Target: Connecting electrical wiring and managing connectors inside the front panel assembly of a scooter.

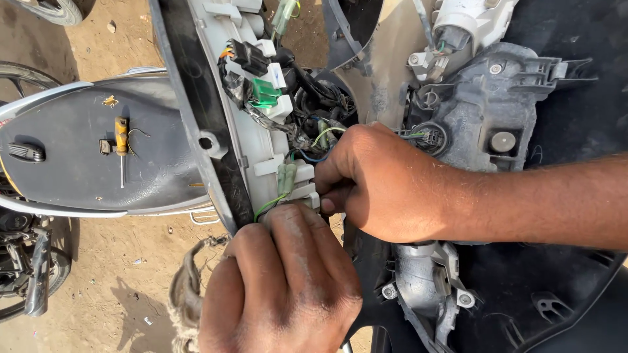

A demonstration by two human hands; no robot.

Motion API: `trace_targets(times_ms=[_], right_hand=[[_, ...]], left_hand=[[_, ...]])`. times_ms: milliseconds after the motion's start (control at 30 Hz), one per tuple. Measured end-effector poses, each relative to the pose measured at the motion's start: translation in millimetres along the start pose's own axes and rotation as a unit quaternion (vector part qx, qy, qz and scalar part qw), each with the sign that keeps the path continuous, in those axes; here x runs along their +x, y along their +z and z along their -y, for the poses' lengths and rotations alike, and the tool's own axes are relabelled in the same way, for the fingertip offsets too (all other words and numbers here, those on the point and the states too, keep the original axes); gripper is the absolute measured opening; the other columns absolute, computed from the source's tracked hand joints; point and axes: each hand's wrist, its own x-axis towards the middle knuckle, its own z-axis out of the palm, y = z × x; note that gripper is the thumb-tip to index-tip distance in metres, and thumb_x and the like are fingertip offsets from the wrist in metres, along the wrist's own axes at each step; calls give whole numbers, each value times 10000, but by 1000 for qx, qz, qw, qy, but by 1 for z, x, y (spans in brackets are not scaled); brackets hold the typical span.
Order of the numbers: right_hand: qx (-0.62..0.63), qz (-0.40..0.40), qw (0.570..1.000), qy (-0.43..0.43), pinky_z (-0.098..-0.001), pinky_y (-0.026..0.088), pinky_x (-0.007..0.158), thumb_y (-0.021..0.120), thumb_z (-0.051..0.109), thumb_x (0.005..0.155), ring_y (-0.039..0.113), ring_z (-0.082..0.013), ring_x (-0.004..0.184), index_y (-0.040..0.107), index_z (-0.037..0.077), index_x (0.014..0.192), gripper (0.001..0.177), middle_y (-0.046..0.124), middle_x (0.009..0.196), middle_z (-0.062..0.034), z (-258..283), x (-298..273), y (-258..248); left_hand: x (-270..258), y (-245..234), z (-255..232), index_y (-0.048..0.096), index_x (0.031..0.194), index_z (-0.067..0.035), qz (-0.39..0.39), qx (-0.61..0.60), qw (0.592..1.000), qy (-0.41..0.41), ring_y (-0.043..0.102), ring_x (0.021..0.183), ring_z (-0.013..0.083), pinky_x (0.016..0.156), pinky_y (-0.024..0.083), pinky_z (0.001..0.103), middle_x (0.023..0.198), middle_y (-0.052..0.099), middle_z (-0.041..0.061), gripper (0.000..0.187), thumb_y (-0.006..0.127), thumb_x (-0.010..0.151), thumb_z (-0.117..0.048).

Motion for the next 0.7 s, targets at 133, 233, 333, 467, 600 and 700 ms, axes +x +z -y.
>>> trace_targets(times_ms=[133, 233, 333, 467, 600, 700], right_hand=[[55, 18, 998, -22, -313, 619, 733, 609, -111, 733, 777, -160, 855, 799, 31, 998, 355, 822, 899, -87, 3, -2, -5], [-201, 68, 976, 58, -401, 605, 763, 709, 79, 855, 776, -275, 890, 761, 41, 1065, 220, 788, 964, -131, 36, -18, -19], [-238, -48, 956, -165, -328, 605, 788, 705, 187, 942, 744, -228, 954, 696, 75, 1237, 317, 759, 1084, -114, 18, -58, -36], [-498, -113, 810, -289, -492, 536, 972, 628, 47, 769, 683, -371, 1106, 674, 43, 1206, 440, 714, 1163, -235, -80, -63, -143], [-417, -138, 896, 63, -449, 524, 1074, 607, 134, 936, 653, -334, 1242, 633, 109, 1350, 415, 668, 1344, -189, -198, -125, -189], [-601, -111, 787, -82, -517, 490, 1157, 638, 158, 809, 614, -394, 1328, 711, 198, 1153, 354, 698, 1318, -139, -150, -140, -177]], left_hand=[[-3, 4, 8, 698, 794, -133, -24, -28, 999, -25, 507, 612, 111, 502, 358, 252, 707, 508, -53, 53, 689, 846, -129], [-16, 12, 6, 760, 950, -122, -43, -79, 995, -46, 551, 654, 162, 556, 433, 298, 842, 635, -27, 166, 705, 795, -142], [-25, 15, 11, 760, 1118, -120, -58, -215, 970, -96, 610, 774, 236, 699, 534, 389, 1008, 677, 11, 373, 691, 757, -184], [-38, 30, 6, 707, 1214, -103, -102, -331, 928, -138, 650, 929, 272, 814, 579, 435, 1128, 652, 59, 420, 719, 795, -132], [-59, 36, 2, 704, 1234, -76, -139, -316, 924, -164, 669, 1006, 305, 857, 619, 437, 1161, 609, 122, 389, 780, 854, -51], [-77, 47, 4, 730, 1217, -55, -149, -290, 931, -167, 677, 978, 298, 827, 634, 421, 1170, 592, 168, 361, 761, 859, -28]])
